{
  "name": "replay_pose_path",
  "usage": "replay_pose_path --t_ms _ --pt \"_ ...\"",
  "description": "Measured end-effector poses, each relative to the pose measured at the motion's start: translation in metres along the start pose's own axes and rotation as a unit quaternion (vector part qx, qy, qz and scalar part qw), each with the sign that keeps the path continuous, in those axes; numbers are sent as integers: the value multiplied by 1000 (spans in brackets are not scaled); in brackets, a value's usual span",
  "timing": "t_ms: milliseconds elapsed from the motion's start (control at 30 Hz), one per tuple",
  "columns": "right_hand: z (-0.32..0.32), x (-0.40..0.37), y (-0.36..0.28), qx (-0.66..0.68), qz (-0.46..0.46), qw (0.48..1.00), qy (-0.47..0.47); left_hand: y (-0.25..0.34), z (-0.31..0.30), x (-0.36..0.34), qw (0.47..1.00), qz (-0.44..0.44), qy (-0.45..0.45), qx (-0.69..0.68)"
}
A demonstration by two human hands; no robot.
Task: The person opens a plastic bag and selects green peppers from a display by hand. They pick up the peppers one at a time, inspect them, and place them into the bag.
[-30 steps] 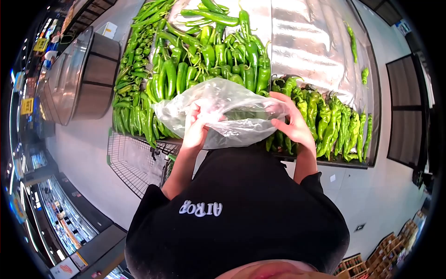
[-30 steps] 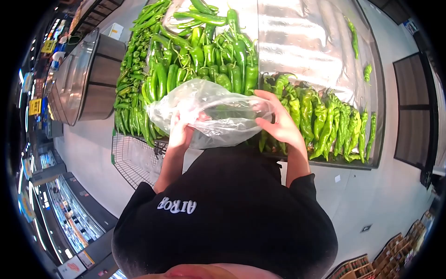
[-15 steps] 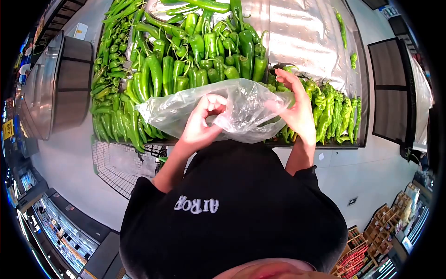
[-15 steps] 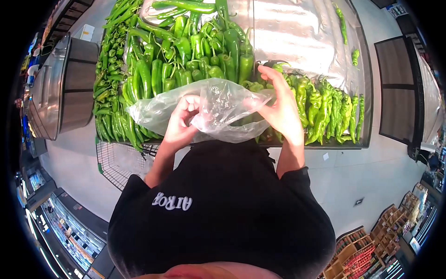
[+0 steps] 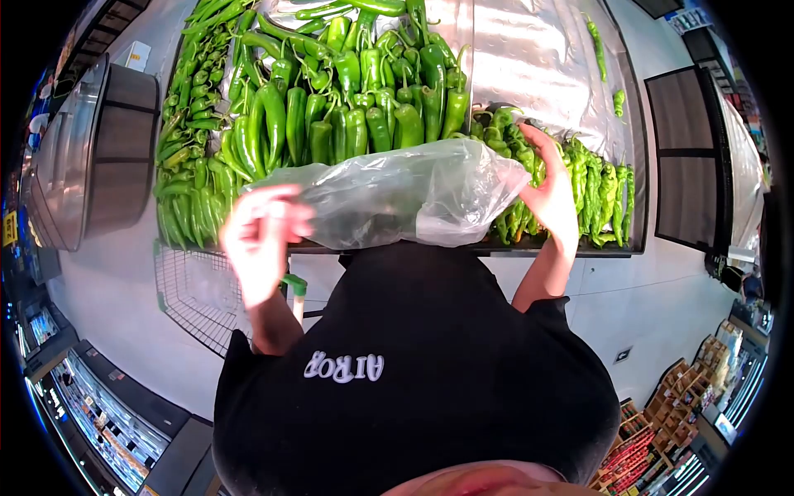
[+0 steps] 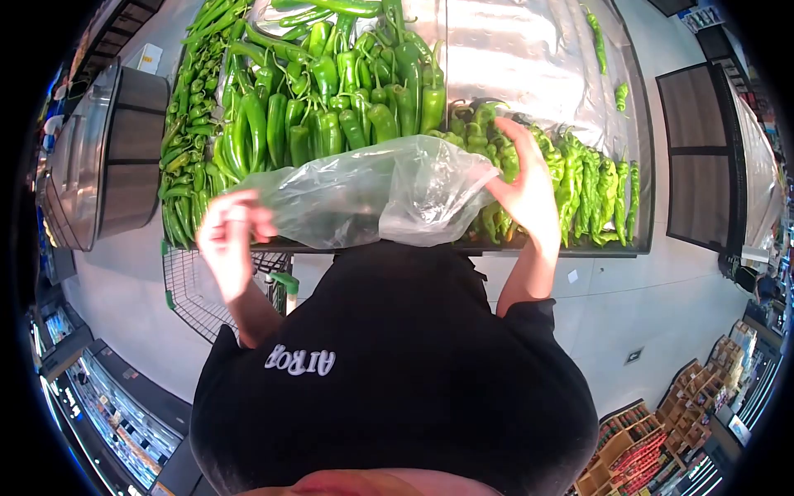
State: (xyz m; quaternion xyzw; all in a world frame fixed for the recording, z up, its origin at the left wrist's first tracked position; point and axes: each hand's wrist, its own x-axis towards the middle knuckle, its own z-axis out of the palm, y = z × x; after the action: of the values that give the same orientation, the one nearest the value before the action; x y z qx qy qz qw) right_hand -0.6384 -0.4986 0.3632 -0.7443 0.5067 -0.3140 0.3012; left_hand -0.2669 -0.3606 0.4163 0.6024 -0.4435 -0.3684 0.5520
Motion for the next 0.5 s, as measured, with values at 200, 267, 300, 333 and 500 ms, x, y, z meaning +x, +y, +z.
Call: replay_pose_path --t_ms 200,267,300,333,500 --pt "-18 -18 12 -40 -2 996 -84 -27 -44 3 959 133 189 -161" --pt "-19 -22 11 -48 6 993 -103 -30 -45 -1 956 137 191 -174" --pt "-20 -24 11 -52 11 992 -112 -30 -44 -3 955 139 191 -180" --pt "-20 -26 9 -57 14 992 -115 -30 -44 -5 952 148 188 -190" --pt "-15 -30 -4 -29 8 991 -133 -26 -38 -15 930 216 150 -257"
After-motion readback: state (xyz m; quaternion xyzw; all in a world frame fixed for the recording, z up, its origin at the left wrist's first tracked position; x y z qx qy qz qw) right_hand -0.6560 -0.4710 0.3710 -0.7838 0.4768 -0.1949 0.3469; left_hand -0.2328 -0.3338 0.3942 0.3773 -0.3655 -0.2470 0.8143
